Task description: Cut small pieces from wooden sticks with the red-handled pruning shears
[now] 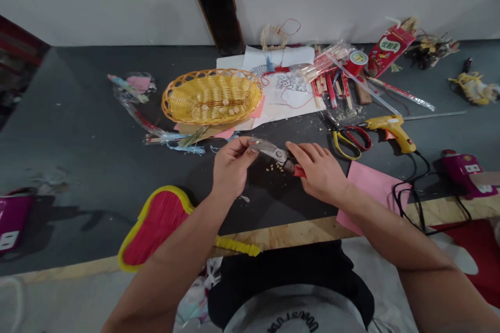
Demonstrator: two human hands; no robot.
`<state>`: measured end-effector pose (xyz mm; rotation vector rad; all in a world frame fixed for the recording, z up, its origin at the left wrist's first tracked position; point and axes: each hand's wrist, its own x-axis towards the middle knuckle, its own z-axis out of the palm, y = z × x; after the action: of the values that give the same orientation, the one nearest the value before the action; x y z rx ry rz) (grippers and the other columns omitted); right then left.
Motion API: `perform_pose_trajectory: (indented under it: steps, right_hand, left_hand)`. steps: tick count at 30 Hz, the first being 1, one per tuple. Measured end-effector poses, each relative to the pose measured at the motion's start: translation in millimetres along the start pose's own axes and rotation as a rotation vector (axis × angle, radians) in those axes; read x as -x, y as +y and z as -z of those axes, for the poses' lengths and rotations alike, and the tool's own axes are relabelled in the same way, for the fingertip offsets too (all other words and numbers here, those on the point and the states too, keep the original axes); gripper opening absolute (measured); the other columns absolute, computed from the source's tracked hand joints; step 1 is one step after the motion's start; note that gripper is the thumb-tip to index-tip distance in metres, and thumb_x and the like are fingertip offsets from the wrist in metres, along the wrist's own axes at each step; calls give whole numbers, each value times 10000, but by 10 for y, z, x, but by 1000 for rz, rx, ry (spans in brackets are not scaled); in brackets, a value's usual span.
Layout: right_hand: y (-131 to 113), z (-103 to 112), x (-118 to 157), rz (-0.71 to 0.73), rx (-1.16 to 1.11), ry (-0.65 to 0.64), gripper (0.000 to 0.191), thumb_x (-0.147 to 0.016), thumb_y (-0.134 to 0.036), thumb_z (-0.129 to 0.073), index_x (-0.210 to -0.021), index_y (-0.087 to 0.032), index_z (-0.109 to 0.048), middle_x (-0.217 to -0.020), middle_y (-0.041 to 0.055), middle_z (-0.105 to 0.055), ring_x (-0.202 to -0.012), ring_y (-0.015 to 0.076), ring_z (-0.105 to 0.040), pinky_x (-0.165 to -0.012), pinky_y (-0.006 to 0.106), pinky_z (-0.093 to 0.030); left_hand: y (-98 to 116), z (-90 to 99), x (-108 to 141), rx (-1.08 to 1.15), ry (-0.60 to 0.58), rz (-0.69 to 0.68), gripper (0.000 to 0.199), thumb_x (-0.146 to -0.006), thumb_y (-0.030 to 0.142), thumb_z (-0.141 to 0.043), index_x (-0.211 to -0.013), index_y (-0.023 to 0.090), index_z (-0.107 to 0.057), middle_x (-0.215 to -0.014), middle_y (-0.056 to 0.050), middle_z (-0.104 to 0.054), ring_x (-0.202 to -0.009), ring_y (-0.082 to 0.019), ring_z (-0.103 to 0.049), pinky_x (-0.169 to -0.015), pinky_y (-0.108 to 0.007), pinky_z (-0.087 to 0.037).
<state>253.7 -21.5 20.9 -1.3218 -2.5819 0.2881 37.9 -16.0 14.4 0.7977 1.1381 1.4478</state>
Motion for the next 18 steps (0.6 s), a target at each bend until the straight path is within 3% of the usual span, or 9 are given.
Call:
perform_pose_trajectory:
  steps: [10, 18]
  right_hand:
    - [27, 42, 1, 67, 28, 10, 716, -862, -114, -514, -1560, -184, -365, -1421, 145, -584, -1157, 325, -555, -909, 484, -500]
    - [73, 6, -6, 85, -35, 0, 721, -841, -110, -512, -1547, -158, -374, -1348, 155, -623, -1137, 315, -589, -946, 481, -524]
  left_hand:
    - [3, 18, -5, -19, -24, 34, 293, -567, 342, -957, -689, 174, -749, -635, 3, -646, -599, -102, -524, -597, -226, -415]
    - [39, -21, -3, 47, -57, 107, 331, -537, 311, -970, -711, 159, -733, -651, -3, -643, -605, -104, -542, -603, -230, -431]
